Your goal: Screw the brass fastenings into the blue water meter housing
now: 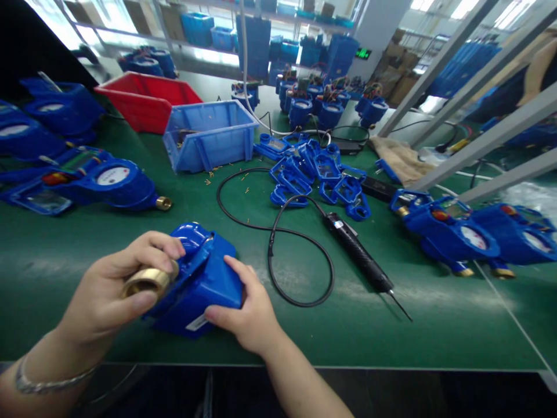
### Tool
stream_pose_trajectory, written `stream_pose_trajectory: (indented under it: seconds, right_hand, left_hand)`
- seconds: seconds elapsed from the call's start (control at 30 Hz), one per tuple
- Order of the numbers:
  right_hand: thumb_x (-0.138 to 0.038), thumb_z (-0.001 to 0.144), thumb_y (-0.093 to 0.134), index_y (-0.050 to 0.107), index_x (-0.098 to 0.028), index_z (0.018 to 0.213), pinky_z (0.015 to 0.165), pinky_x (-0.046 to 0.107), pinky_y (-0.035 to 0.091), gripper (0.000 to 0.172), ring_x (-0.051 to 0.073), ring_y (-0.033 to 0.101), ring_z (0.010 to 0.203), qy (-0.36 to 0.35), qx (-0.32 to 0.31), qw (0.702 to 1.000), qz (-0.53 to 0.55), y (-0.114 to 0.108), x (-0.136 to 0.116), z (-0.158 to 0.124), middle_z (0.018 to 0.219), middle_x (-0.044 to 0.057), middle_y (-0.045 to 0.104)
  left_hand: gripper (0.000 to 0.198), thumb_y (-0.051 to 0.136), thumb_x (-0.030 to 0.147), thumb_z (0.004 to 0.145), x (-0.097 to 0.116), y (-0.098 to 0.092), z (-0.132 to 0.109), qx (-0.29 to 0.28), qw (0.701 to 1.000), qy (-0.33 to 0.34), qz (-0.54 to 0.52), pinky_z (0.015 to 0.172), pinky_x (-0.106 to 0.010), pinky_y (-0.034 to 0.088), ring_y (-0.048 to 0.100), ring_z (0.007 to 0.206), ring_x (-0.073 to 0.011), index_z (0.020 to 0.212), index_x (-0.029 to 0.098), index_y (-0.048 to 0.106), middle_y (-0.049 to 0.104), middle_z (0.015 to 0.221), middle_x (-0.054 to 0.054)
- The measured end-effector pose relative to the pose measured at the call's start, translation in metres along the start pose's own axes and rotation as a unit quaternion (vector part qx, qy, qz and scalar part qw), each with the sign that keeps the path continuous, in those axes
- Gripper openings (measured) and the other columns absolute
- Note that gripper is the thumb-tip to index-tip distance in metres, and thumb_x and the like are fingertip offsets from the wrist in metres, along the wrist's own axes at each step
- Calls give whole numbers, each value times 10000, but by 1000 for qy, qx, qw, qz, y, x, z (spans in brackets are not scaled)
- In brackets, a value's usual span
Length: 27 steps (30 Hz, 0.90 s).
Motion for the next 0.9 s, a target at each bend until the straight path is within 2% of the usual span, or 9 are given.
stream_pose_trajectory:
  seconds: [0.13,0.3,0.47,0.7,0.8,0.9]
  right_hand:
    - [-513,577,781,499,-202,1272,953,424,406,812,292,513,1093,7,4,1000,-10,-2,-17,0,1246,100,498]
    - [-574,604,740,522,-189,1258,922,445,430,790,305,540,1056,10,29,1000,1,-6,-17,0,1201,113,538]
    - [-529,643,739,544,-195,1227,919,425,443,700,285,562,1044,16,47,997,55,-10,-15,1,1166,95,586]
    - [-471,696,726,545,-215,1211,894,415,465,603,268,603,1003,20,39,992,120,-10,-11,3,1154,80,620]
    - [-481,713,710,529,-210,1224,904,412,460,606,268,596,1025,15,27,993,112,-12,-13,2,1180,87,611]
    - [-540,735,668,501,-204,1252,939,400,434,639,270,561,1089,16,-8,999,41,-16,-23,0,1240,93,572]
  left_hand:
    - [148,665,338,717,-12,-8,-8,31,996,-41,-67,754,-283,455,516,899,-201,801,222,630,546,889,-38]
    - [200,678,395,709,-17,-5,-13,48,991,-61,-112,789,-295,442,498,919,-210,795,219,634,541,873,-40]
    - [205,658,397,730,-11,2,-12,24,996,-54,-70,699,-311,461,528,857,-212,802,208,623,535,902,-51]
    - [162,634,350,739,5,12,-3,13,1000,-18,3,717,-329,482,544,844,-209,776,198,592,548,843,-51]
    - [132,638,296,729,8,19,-2,-14,1000,-7,18,707,-302,477,545,840,-189,800,202,578,544,860,-41]
    - [151,643,261,720,12,29,-5,-49,998,10,26,721,-291,470,537,854,-177,839,214,562,533,892,-33]
Point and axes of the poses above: each hand's wrist, its own z-axis towards the middle knuckle, its own y-axis out of the palm, x = y × z, the point moved 8 cm from there along z, towards the middle knuckle
